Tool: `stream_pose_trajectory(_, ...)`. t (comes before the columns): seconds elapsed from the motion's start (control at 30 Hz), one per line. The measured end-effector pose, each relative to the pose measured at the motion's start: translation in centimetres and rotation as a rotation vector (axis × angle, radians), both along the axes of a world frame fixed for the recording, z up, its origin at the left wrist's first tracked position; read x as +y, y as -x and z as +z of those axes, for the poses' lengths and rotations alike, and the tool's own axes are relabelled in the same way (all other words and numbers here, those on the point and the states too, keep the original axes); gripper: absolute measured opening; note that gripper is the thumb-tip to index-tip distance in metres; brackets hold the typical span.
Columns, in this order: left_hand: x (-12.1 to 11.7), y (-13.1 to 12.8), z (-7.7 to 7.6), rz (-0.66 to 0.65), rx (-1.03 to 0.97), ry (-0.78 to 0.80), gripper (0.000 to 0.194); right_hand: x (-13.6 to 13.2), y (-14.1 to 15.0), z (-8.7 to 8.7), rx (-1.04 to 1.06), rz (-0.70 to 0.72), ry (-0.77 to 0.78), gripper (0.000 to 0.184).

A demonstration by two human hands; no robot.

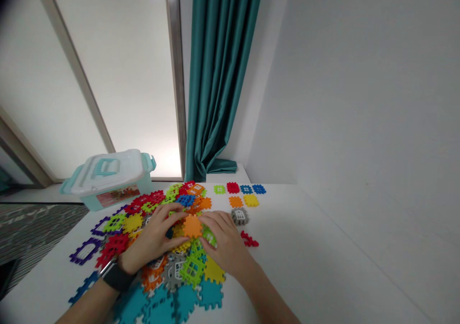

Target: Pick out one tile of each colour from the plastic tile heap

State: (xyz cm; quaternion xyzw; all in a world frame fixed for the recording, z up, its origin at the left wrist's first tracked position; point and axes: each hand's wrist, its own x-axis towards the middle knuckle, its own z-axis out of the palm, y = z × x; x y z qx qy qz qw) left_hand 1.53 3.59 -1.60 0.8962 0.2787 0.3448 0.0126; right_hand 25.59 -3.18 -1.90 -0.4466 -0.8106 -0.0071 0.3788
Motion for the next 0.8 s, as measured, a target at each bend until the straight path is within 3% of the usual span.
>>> stream_pose_trajectory(0.1, 0.1, 0.1, 0.1, -0.013, 0.034, -0.001, 0.046, -0.1, -0.3, 0.2, -0.027, -0.017, 0.087, 0.057)
stream_pose_trajectory(0.17, 0.1, 0.1, 0.2, -0.023, 0.067, -0.002, 0.048, -0.1, -0.5, 0.3, -0.042, -0.027, 0.125, 0.057)
stream_pose_trajectory(0.33, 0.1, 0.2, 0.2, -0.031, 0.154, 0.013, 0.054, 0.0, -1.2, 0.4, -0.092, 0.013, 0.164, 0.049)
stream_pose_trajectory(0.53, 0.0, 0.2, 0.3, -0.037, 0.232, 0.03, 0.058, 0.7, -1.5, -0.1, -0.1, 0.023, 0.069, 0.026)
stream_pose_trajectory(0.8, 0.0, 0.1, 0.5, -0.032, 0.191, 0.035, 0.053, 0.8, -1.6, -0.3, -0.084, 0.01, 0.011, 0.013)
